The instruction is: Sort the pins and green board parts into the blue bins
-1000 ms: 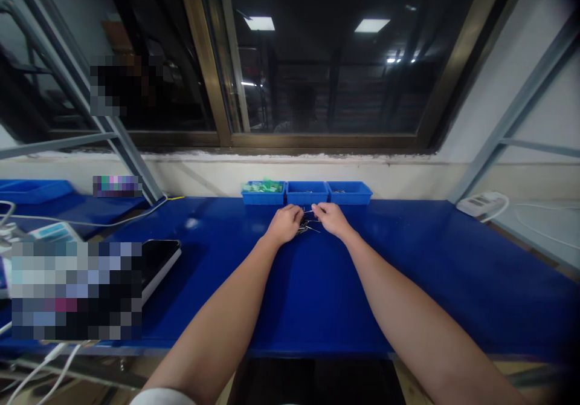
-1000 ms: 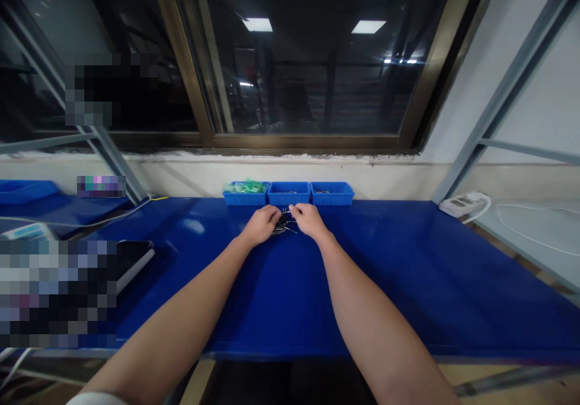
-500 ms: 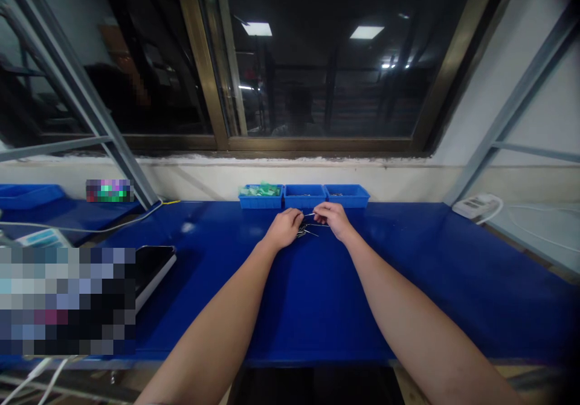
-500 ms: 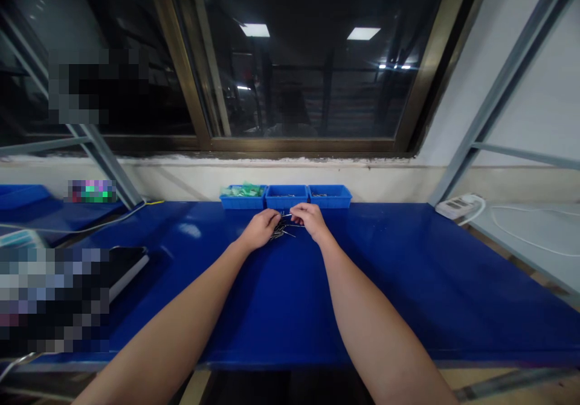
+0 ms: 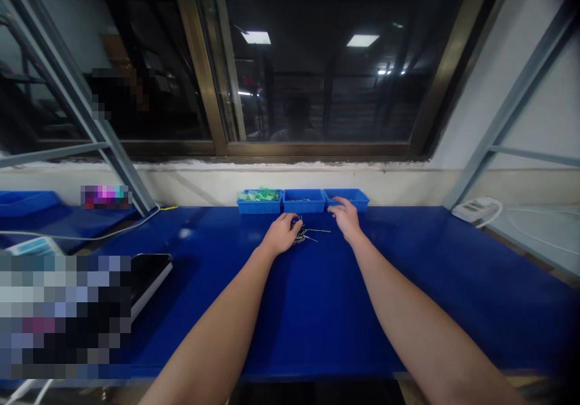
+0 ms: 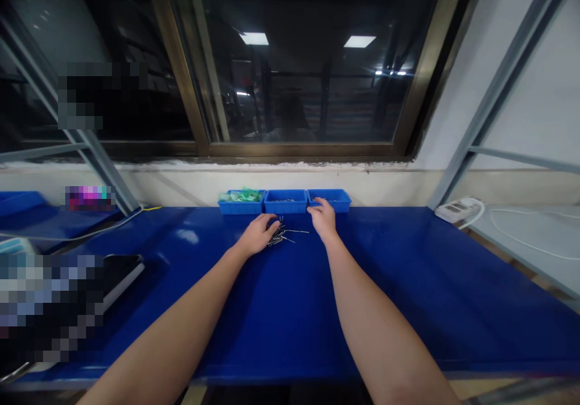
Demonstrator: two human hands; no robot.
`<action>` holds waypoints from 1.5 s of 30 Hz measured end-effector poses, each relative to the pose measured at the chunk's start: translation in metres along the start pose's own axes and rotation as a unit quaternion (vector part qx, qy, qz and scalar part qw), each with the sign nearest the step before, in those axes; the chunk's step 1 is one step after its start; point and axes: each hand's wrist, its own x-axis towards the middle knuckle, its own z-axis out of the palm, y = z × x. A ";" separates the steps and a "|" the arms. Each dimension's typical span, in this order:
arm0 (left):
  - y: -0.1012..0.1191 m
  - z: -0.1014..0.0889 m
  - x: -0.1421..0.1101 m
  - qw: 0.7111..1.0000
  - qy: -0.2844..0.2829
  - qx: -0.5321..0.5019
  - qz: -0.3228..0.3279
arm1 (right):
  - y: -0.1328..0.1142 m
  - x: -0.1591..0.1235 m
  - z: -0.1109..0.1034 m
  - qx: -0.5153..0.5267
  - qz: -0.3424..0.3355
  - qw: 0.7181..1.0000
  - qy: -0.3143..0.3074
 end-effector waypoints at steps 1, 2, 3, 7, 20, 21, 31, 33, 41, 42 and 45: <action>0.000 0.000 -0.001 1.000 -0.010 0.004 -0.010 | 0.000 -0.001 0.000 -0.050 -0.006 0.999 -0.019; 0.001 -0.001 -0.002 1.000 -0.022 0.010 -0.017 | -0.001 -0.003 0.001 -0.095 -0.011 0.994 -0.048; 0.001 -0.002 -0.003 0.999 -0.037 0.018 -0.020 | -0.002 -0.005 0.001 -0.136 -0.017 0.987 -0.086; 0.004 -0.003 -0.008 0.993 -0.103 0.064 -0.011 | -0.007 -0.011 0.002 -0.264 -0.052 0.937 -0.222; 0.002 0.007 -0.007 0.984 -0.139 0.114 -0.006 | 0.003 -0.016 0.010 -0.434 -0.133 0.859 -0.239; 0.003 0.007 -0.007 0.985 -0.131 0.115 -0.005 | 0.003 -0.016 0.011 -0.431 -0.132 0.861 -0.235; 0.015 -0.001 0.000 0.994 0.014 0.082 0.070 | -0.010 -0.026 0.022 -0.398 -0.208 0.875 -0.181; 0.015 -0.002 0.000 0.995 0.020 0.069 0.072 | -0.012 -0.027 0.024 -0.395 -0.215 0.875 -0.177; 0.014 -0.004 0.000 0.994 0.055 0.019 0.096 | -0.017 -0.031 0.026 -0.363 -0.235 0.882 -0.185; 0.014 -0.004 0.000 0.994 0.051 0.016 0.098 | -0.017 -0.032 0.026 -0.357 -0.238 0.884 -0.185; 0.013 -0.003 0.001 0.994 0.048 0.014 0.096 | -0.019 -0.035 0.027 -0.323 -0.232 0.898 -0.188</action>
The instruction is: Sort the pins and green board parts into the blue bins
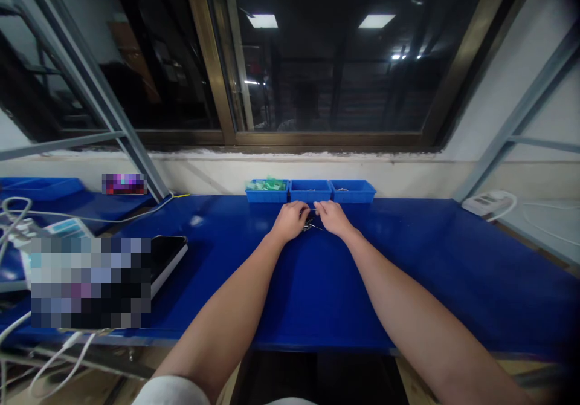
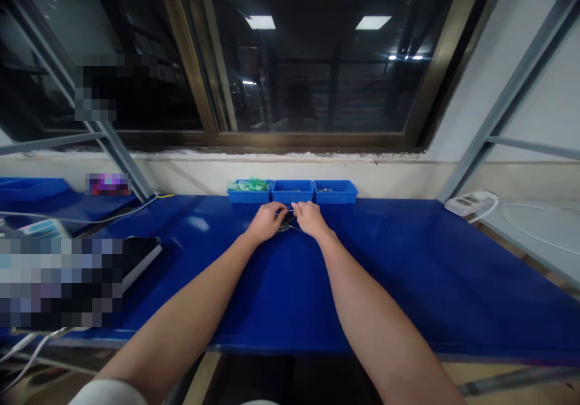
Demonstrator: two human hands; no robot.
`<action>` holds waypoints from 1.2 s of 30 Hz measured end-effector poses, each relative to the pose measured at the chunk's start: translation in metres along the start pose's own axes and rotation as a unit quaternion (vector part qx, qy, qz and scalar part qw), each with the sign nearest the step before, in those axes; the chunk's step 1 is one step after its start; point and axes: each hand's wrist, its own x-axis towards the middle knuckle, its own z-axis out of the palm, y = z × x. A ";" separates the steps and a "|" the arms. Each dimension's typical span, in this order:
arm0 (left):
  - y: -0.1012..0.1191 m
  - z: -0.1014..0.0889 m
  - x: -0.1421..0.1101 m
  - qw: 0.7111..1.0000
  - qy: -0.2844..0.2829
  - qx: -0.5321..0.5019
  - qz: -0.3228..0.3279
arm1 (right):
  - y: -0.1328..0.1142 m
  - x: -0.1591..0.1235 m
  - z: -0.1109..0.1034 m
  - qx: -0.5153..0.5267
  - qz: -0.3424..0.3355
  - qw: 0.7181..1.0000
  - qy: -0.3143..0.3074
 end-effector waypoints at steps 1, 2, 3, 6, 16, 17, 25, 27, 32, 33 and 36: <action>-0.001 0.001 0.000 1.000 0.002 0.002 -0.003 | -0.001 0.000 0.000 0.029 0.008 1.000 0.003; -0.001 0.001 0.000 1.000 0.003 0.005 -0.009 | -0.001 0.000 0.001 0.070 0.018 0.997 0.007; -0.002 0.002 0.001 1.000 0.003 0.008 -0.015 | -0.001 0.000 0.001 0.121 0.029 0.992 0.011; -0.004 0.002 0.001 0.999 0.000 0.010 -0.031 | -0.001 0.000 0.002 0.264 0.038 0.964 0.016; 0.003 0.000 0.000 0.998 -0.019 -0.003 -0.057 | 0.004 -0.002 -0.005 0.312 0.089 0.945 0.037; 0.002 0.000 0.000 0.998 -0.014 -0.004 -0.064 | 0.005 -0.001 -0.005 0.294 0.095 0.950 0.048; -0.003 0.002 -0.001 0.991 0.011 0.025 -0.132 | 0.008 0.016 -0.003 0.316 0.112 0.934 0.120; -0.004 0.003 -0.001 0.990 0.000 0.033 -0.140 | 0.012 0.018 -0.002 0.352 0.102 0.926 0.087; -0.009 0.005 -0.004 0.987 -0.047 0.046 -0.146 | 0.029 0.013 -0.007 0.182 0.169 0.963 0.101; -0.010 0.004 -0.004 0.987 -0.064 0.044 -0.141 | 0.032 0.011 -0.010 0.132 0.178 0.971 0.088; -0.010 0.003 -0.007 0.985 -0.119 0.045 -0.121 | 0.035 0.005 -0.017 0.010 0.197 0.980 0.023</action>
